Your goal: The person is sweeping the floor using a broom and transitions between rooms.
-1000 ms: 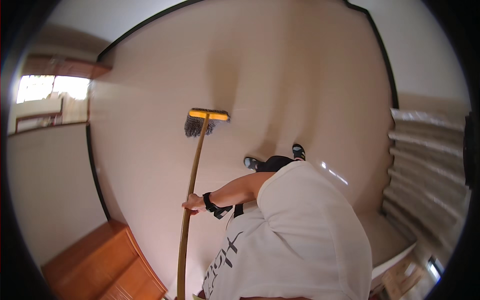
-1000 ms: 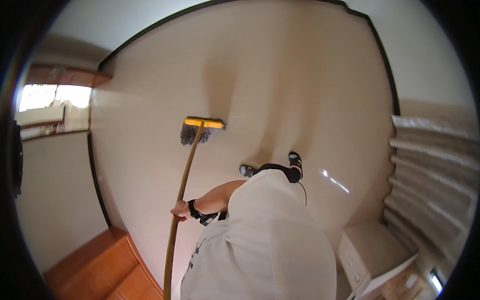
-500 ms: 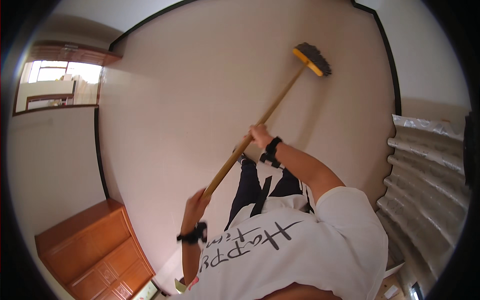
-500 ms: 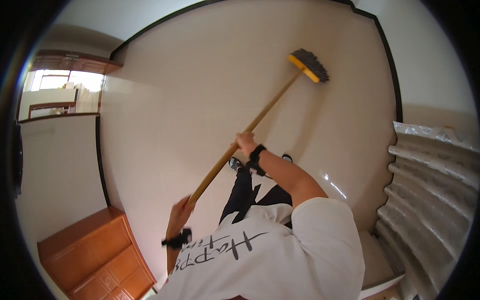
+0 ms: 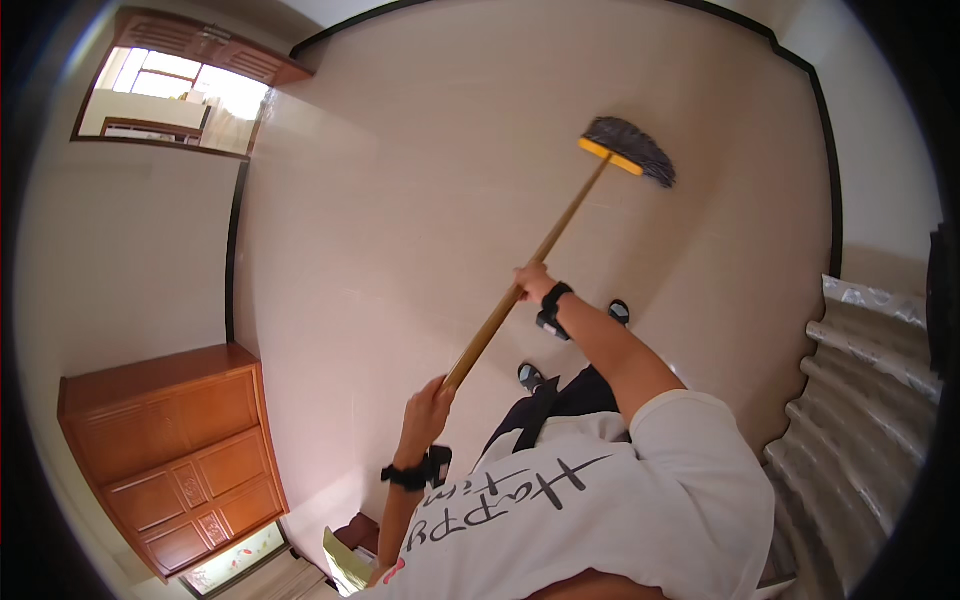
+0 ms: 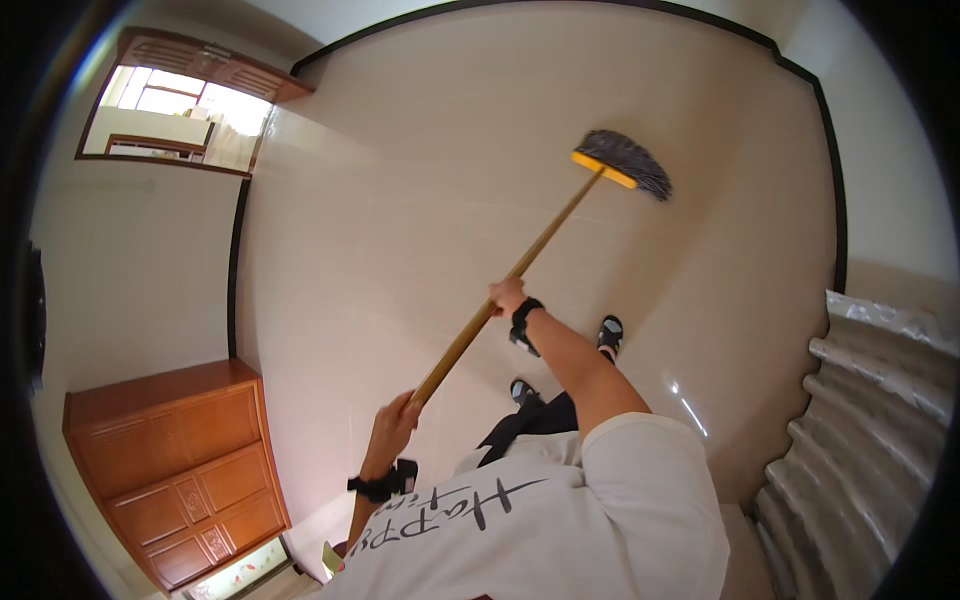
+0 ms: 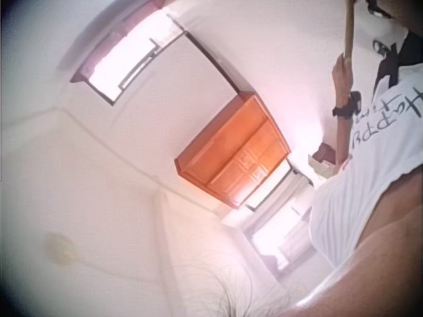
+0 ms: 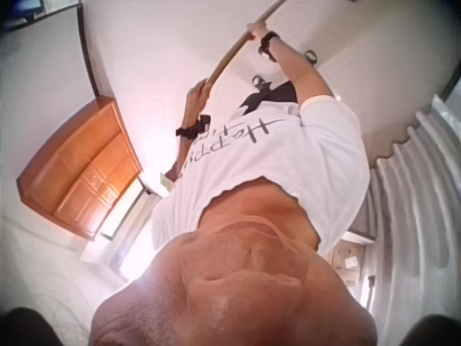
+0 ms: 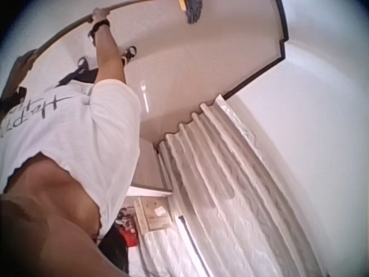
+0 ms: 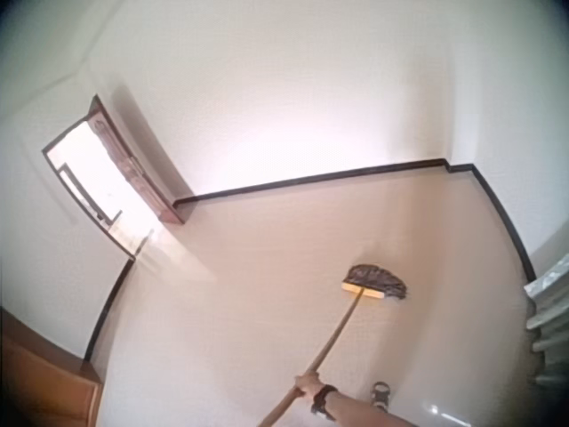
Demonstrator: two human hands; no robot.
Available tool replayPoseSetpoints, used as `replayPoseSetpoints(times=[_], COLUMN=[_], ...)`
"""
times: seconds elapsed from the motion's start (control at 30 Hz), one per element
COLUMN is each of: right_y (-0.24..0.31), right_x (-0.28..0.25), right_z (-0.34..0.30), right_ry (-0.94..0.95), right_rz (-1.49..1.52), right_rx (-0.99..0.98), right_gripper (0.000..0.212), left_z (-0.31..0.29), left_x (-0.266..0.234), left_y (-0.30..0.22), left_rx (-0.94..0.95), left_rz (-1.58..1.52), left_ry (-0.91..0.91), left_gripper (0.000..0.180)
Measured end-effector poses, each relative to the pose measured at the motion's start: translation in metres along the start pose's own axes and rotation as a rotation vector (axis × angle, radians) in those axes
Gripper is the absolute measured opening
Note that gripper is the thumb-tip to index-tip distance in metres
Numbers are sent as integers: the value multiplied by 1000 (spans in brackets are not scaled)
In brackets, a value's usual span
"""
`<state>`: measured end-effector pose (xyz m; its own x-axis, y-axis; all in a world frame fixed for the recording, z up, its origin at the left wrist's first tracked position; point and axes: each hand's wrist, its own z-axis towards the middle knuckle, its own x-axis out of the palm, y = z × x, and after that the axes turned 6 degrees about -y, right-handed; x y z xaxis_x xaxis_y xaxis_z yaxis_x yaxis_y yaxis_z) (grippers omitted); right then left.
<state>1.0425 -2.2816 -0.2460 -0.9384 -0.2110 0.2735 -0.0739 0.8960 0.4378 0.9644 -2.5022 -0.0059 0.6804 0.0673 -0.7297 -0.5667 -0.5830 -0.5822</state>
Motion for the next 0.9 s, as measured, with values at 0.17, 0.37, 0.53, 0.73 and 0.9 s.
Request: replayPoseSetpoints(times=[0.17,0.37,0.53,0.73,0.9], right_y=[-101,-226,-251,-265,-242], right_x=[116,224,267,248,191], right_z=[-2,-16,-139,-140,-120], right_ry=[229,604,548,483,555], right_rz=[-131,-54,-119,-144,-261], right_rx=[-3,-67,336,263,346], right_gripper=[14,14,13,12,9], left_z=[-89,-205,-307,-320,-292], left_x=[-27,-59,-71,-71,-72], left_y=[57,103,166,157,154], left_rx=[-295,-458,-569,-602,-603], left_rz=[-125,-99,-201,-312,-459], left_ry=[-109,-285,-400,-461,-306], left_gripper=[24,24,27,28,23])
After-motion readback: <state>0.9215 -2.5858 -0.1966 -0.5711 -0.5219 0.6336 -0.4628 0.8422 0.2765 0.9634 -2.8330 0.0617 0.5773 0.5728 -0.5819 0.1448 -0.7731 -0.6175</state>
